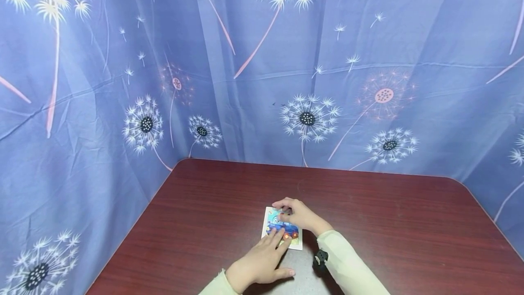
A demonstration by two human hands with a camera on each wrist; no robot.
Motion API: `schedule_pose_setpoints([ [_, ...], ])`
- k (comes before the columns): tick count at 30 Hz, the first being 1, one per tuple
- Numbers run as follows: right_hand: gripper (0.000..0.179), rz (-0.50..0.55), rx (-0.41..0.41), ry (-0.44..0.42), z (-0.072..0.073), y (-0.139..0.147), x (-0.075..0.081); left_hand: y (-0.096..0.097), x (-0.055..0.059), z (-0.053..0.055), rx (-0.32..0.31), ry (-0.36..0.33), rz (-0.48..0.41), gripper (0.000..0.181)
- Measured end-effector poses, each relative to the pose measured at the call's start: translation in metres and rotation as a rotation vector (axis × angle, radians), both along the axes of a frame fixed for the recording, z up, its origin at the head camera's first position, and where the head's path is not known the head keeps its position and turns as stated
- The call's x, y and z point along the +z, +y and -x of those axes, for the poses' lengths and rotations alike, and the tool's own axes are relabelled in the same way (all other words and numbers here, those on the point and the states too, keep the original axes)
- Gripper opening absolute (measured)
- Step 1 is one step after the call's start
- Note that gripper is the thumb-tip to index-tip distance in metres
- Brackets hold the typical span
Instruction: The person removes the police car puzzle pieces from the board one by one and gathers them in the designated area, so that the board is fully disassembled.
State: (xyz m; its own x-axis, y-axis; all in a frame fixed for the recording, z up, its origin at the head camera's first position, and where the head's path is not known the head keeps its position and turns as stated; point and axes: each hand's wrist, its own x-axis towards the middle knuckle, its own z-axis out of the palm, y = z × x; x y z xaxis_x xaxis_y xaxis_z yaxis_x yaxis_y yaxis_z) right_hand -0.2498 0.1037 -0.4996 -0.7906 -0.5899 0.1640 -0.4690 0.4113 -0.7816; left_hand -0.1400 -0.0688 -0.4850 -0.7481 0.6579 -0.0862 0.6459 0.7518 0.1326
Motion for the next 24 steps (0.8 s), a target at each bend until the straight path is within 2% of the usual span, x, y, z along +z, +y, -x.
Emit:
schedule_pose_setpoints([
  [8, 0.032, -0.034, -0.014, -0.005, 0.001, -0.004, 0.0, 0.001, -0.001, 0.0, 0.002, 0.033, 0.013, 0.075],
  [16, 0.025, -0.037, -0.047, -0.058, 0.003, -0.008, -0.002, 0.002, 0.0, -0.001, -0.001, 0.039, 0.013, 0.074],
  [20, 0.025, -0.048, -0.069, -0.051, 0.003, -0.01, -0.004, 0.002, 0.002, -0.001, -0.001, 0.031, 0.011, 0.074],
  [24, 0.026, -0.05, -0.075, -0.049, 0.002, -0.012, -0.004, 0.002, 0.005, -0.001, 0.014, -0.007, 0.001, 0.074],
])
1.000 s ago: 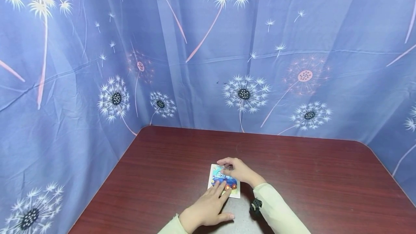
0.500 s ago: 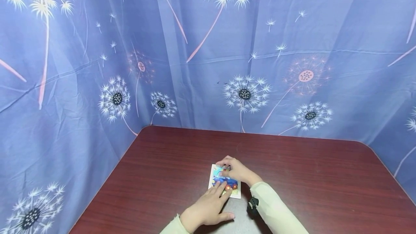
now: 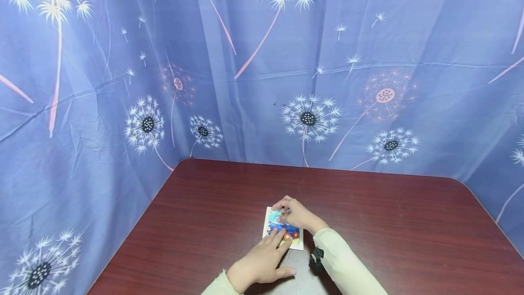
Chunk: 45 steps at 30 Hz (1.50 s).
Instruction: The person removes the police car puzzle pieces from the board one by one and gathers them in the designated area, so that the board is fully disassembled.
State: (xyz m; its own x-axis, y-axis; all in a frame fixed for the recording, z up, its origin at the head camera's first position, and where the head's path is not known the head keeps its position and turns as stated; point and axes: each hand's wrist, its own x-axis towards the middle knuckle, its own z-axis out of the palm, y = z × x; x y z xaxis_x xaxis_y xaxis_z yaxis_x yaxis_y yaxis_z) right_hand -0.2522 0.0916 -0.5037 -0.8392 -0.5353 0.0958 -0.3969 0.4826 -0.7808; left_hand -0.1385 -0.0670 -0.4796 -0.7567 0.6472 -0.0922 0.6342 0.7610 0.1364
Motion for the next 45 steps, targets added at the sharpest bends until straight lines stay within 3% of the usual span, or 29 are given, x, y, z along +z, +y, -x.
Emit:
schedule_pose_setpoints([
  [8, 0.027, 0.003, 0.009, 0.003, -0.0013, -0.0025, 0.0053, -0.0003, 0.0036, -0.0005, 0.02, -0.036, -0.01, 0.074],
  [29, 0.031, 0.01, -0.038, -0.038, 0.0, -0.0071, 0.0029, 0.0002, 0.0026, 0.0002, 0.017, -0.033, -0.007, 0.074],
  [45, 0.03, 0.053, -0.038, -0.012, -0.0001, -0.0047, 0.0056, -0.0011, 0.0026, 0.0003, 0.006, -0.02, -0.01, 0.073],
])
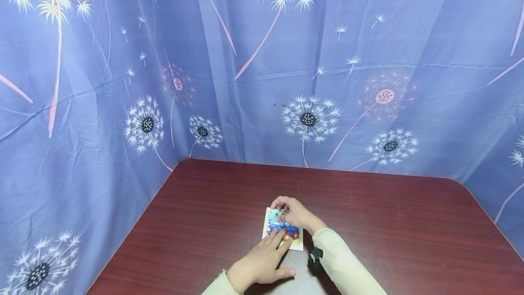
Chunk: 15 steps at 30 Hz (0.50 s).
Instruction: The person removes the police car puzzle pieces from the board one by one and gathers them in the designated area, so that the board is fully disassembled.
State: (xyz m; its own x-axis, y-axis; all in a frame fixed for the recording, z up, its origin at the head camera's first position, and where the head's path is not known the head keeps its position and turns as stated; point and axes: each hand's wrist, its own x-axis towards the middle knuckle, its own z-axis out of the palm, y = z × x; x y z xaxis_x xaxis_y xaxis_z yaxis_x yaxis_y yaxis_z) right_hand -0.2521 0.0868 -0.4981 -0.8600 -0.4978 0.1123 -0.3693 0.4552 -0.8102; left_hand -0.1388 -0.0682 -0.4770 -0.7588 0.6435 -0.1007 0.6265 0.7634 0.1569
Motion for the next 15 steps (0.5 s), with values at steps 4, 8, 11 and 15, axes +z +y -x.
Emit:
schedule_pose_setpoints([
  [4, 0.025, 0.002, -0.015, 0.014, 0.0001, -0.0002, -0.0003, 0.0002, 0.0002, -0.0008, -0.001, 0.001, 0.0, 0.072],
  [8, 0.022, 0.002, -0.028, 0.028, -0.0001, -0.0011, -0.0003, 0.0003, -0.0007, -0.0007, -0.006, -0.001, -0.005, 0.072],
  [11, 0.022, 0.022, -0.025, 0.039, -0.0002, -0.0011, 0.0, 0.0, -0.0019, -0.0001, -0.011, 0.002, -0.006, 0.072],
  [15, 0.02, 0.067, -0.031, 0.036, 0.0005, 0.0005, 0.0015, -0.0002, -0.0027, 0.0002, -0.014, 0.008, -0.005, 0.072],
])
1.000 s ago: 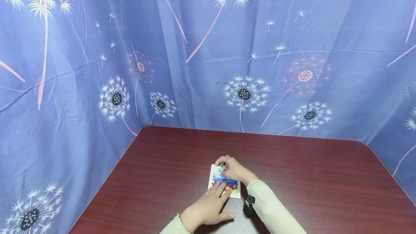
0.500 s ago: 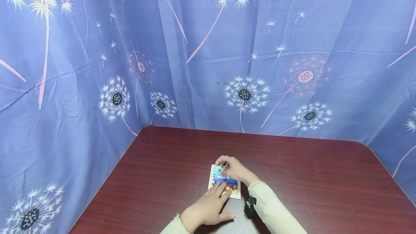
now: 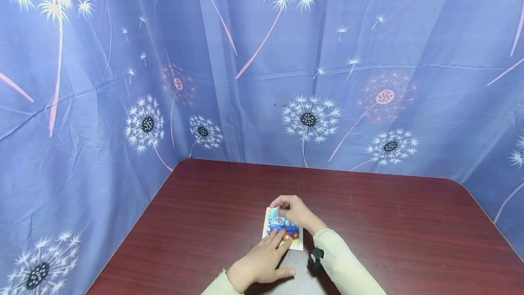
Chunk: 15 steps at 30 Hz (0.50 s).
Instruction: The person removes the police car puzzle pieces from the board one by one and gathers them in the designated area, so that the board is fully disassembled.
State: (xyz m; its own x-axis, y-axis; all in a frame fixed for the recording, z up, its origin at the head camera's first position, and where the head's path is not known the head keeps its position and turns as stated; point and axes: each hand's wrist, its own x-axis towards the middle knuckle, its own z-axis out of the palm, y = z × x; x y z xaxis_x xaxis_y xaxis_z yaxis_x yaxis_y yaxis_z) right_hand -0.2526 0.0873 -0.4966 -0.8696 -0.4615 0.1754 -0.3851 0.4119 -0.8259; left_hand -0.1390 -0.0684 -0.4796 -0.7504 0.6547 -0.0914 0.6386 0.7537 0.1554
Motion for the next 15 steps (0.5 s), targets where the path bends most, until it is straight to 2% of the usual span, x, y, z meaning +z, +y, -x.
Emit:
schedule_pose_setpoints([
  [6, 0.02, 0.081, -0.025, -0.058, 0.002, 0.008, 0.005, 0.0, 0.001, -0.001, 0.015, -0.006, 0.005, 0.072],
  [10, 0.019, 0.123, -0.035, -0.09, -0.003, 0.016, 0.02, 0.0, 0.002, -0.001, 0.019, -0.002, 0.004, 0.072],
  [15, 0.018, 0.15, -0.08, -0.104, 0.0, 0.032, 0.02, 0.0, 0.002, -0.001, 0.018, 0.001, 0.004, 0.072],
])
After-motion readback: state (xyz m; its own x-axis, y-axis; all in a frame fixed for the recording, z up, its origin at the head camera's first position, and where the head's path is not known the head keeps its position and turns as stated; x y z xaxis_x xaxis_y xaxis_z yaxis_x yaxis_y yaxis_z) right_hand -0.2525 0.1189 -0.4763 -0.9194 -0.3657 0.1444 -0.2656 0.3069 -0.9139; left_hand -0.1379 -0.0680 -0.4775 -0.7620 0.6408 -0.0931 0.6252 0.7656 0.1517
